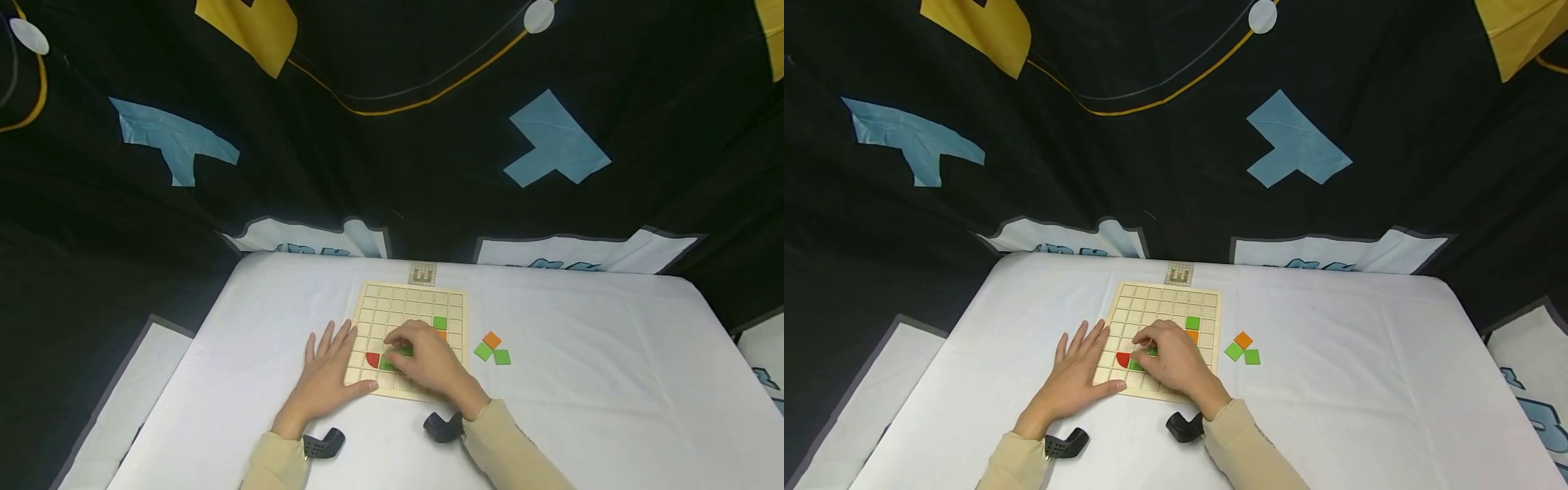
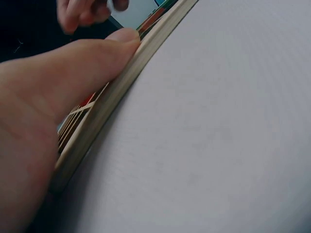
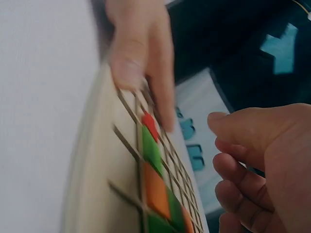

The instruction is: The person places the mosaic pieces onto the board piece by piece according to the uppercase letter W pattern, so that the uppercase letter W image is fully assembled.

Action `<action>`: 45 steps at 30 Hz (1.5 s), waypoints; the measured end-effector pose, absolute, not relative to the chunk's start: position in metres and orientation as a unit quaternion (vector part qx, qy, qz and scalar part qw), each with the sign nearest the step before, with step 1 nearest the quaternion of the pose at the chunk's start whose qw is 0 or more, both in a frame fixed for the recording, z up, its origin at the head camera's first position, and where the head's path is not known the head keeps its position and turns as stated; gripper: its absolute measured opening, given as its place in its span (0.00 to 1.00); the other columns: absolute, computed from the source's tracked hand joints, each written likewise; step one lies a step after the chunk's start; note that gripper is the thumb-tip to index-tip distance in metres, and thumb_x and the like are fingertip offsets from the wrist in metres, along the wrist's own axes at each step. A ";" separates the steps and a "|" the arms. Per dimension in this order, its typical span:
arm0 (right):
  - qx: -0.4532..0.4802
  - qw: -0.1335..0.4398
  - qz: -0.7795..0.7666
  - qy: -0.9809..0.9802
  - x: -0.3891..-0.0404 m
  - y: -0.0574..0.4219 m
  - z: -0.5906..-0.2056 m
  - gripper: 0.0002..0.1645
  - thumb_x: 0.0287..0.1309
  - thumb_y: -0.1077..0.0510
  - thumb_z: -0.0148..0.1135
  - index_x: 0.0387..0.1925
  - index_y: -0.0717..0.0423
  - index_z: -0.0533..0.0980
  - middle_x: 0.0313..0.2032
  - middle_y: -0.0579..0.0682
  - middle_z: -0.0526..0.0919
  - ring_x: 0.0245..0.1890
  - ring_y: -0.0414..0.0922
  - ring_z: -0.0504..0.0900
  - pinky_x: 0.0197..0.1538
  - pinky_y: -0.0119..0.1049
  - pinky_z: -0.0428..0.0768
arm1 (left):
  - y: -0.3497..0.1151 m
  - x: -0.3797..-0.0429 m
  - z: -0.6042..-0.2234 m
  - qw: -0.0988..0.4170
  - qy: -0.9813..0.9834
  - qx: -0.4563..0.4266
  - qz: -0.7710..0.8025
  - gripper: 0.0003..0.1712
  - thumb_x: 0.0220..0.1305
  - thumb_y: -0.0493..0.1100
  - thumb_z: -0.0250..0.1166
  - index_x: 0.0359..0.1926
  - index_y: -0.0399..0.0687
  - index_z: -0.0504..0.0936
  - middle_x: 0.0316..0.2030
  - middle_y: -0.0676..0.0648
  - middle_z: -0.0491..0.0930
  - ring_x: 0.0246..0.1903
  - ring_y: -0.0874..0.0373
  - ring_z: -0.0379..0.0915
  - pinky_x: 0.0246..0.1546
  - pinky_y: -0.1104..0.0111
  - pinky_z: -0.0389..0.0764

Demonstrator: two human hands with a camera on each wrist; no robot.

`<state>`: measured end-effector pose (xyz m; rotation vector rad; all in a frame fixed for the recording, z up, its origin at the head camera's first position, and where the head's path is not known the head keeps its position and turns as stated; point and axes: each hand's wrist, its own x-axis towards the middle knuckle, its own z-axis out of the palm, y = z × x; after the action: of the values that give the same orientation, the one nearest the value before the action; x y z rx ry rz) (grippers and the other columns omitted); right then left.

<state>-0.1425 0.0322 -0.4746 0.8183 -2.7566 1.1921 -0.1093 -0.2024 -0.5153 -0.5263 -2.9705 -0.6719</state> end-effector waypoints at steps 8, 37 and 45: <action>0.218 0.013 0.416 -0.883 -0.141 0.077 -0.470 0.11 0.58 0.53 0.73 0.43 0.50 0.86 0.36 0.41 0.83 0.37 0.43 0.79 0.43 0.37 0.79 | -0.201 -0.107 -0.513 0.018 -0.962 -0.161 -0.220 0.64 0.55 0.76 0.63 0.78 0.39 0.53 0.78 0.40 0.48 0.77 0.37 0.34 0.71 0.38 0.29; 0.144 0.071 0.375 -0.913 -0.127 0.177 -0.487 0.14 0.55 0.58 0.75 0.44 0.52 0.85 0.41 0.43 0.85 0.38 0.42 0.81 0.40 0.37 0.77 | -0.200 -0.108 -0.513 0.026 -0.961 -0.163 -0.223 0.64 0.55 0.75 0.64 0.78 0.38 0.54 0.78 0.39 0.49 0.77 0.36 0.35 0.71 0.37 0.31; 0.121 0.045 0.359 -0.924 -0.124 0.194 -0.490 0.16 0.54 0.58 0.76 0.45 0.52 0.84 0.44 0.46 0.84 0.37 0.43 0.77 0.38 0.36 0.75 | -0.201 -0.108 -0.513 0.026 -0.961 -0.165 -0.220 0.64 0.55 0.75 0.64 0.78 0.38 0.55 0.78 0.39 0.49 0.77 0.36 0.36 0.71 0.36 0.32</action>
<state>-0.1238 0.1936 -0.4901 0.3687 -2.8229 1.0971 -0.1084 -0.2006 -0.5135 -0.5088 -2.9710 -0.6815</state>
